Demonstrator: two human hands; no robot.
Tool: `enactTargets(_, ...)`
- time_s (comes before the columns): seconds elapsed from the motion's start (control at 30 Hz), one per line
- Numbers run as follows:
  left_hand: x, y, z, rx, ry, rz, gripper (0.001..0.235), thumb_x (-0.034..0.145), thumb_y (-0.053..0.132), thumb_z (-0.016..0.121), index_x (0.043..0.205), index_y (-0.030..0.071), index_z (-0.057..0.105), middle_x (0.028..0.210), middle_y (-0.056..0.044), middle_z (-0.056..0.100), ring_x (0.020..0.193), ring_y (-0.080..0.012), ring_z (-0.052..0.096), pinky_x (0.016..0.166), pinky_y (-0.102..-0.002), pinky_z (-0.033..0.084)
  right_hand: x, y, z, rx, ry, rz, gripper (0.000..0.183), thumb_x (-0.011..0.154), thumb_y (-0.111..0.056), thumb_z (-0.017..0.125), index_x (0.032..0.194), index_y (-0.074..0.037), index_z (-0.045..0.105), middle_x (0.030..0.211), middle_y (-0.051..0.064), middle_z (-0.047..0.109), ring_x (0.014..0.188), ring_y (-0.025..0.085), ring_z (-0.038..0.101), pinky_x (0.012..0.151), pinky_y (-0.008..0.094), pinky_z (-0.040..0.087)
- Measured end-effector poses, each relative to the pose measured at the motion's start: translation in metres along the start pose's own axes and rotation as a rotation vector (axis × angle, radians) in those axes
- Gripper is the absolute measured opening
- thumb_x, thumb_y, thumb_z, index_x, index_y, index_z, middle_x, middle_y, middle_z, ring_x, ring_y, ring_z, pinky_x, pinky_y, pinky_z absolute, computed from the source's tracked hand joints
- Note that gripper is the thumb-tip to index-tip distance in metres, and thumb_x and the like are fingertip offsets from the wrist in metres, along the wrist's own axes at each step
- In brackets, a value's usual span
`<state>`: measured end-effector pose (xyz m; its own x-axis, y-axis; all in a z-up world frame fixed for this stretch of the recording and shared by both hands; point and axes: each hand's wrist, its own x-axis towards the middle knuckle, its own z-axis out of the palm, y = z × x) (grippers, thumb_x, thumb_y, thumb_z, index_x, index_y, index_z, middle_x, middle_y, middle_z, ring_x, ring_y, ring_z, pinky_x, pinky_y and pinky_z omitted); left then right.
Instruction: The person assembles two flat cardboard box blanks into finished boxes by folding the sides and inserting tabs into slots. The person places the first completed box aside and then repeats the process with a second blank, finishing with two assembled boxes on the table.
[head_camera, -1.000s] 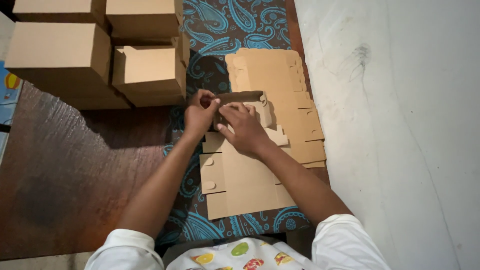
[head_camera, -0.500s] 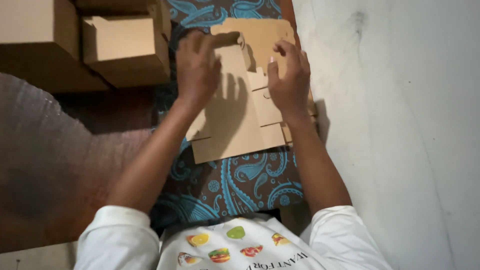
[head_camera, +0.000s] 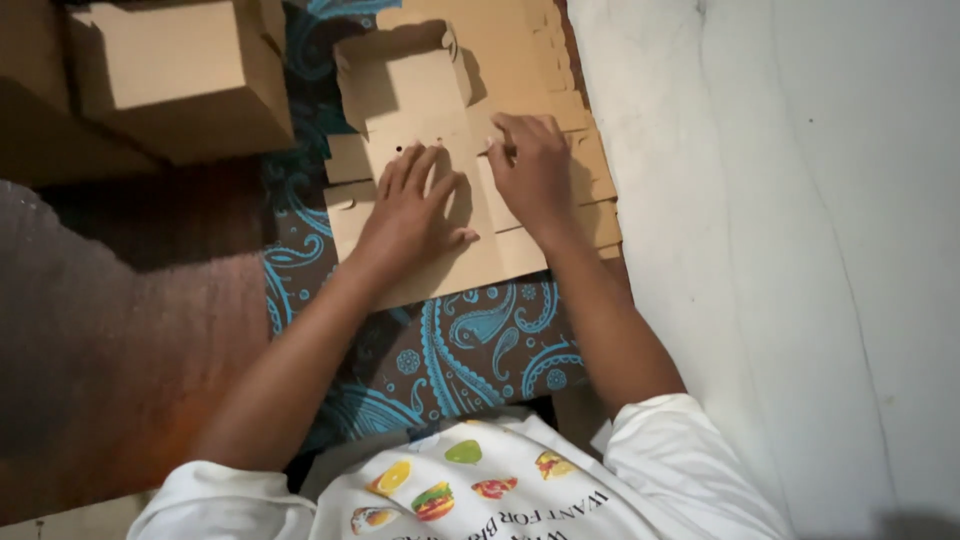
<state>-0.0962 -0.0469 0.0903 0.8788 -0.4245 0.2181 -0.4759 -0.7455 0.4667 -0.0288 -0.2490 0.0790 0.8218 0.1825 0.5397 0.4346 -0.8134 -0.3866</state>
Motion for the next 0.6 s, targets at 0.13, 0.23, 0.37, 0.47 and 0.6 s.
enactTargets(0.13, -0.002, -0.008, 0.014, -0.004, 0.073, 0.041, 0.072, 0.083, 0.033, 0.088, 0.141, 0.006, 0.056, 0.147, -0.027, 0.045, 0.141, -0.0495, 0.035, 0.116, -0.062, 0.031, -0.006, -0.005, -0.005, -0.224, 0.04, -0.123, 0.015, 0.088, -0.021, 0.079, 0.103, -0.02, 0.076, 0.09, -0.005, 0.069, 0.099, 0.016, 0.061, 0.087, 0.037, 0.047)
enactTargets(0.23, 0.002, -0.023, 0.039, 0.027, 0.115, 0.043, 0.09, 0.077, 0.032, 0.092, 0.152, 0.015, 0.047, 0.14, -0.017, 0.046, 0.132, -0.039, 0.038, 0.112, -0.053, 0.034, -0.008, -0.013, -0.015, -0.202, 0.005, -0.155, 0.016, 0.076, -0.015, 0.085, 0.089, -0.019, 0.075, 0.076, -0.002, 0.067, 0.086, 0.02, 0.062, 0.078, 0.039, 0.049)
enactTargets(0.37, 0.009, -0.017, 0.035, 0.035, 0.116, 0.126, 0.087, 0.087, 0.034, 0.082, 0.159, 0.016, 0.037, 0.113, -0.013, 0.058, 0.108, -0.0323, 0.053, 0.096, -0.046, 0.041, -0.007, -0.041, -0.043, -0.028, -0.261, 0.088, 0.039, 0.077, -0.007, 0.083, 0.099, -0.013, 0.051, 0.079, 0.006, 0.065, 0.083, 0.035, 0.067, 0.077, 0.049, 0.053)
enactTargets(0.47, 0.013, -0.014, 0.035, 0.041, 0.082, 0.147, 0.089, 0.089, 0.032, 0.078, 0.163, 0.019, 0.031, 0.105, -0.013, 0.061, 0.095, -0.0323, 0.058, 0.085, -0.044, 0.043, -0.003, -0.054, -0.058, 0.09, -0.419, 0.232, 0.046, 0.08, -0.007, 0.081, 0.105, -0.012, 0.043, 0.084, 0.014, 0.07, 0.087, 0.045, 0.071, 0.078, 0.056, 0.054)
enactTargets(0.6, 0.015, -0.017, 0.044, 0.107, 0.164, 0.191, 0.089, 0.088, 0.032, 0.078, 0.163, 0.021, 0.032, 0.103, -0.013, 0.059, 0.089, -0.0325, 0.058, 0.077, -0.044, 0.045, 0.0, -0.059, -0.07, 0.148, -0.533, 0.266, 0.048, 0.076, -0.019, 0.088, 0.103, -0.012, 0.049, 0.08, 0.014, 0.074, 0.088, 0.043, 0.074, 0.075, 0.056, 0.053)
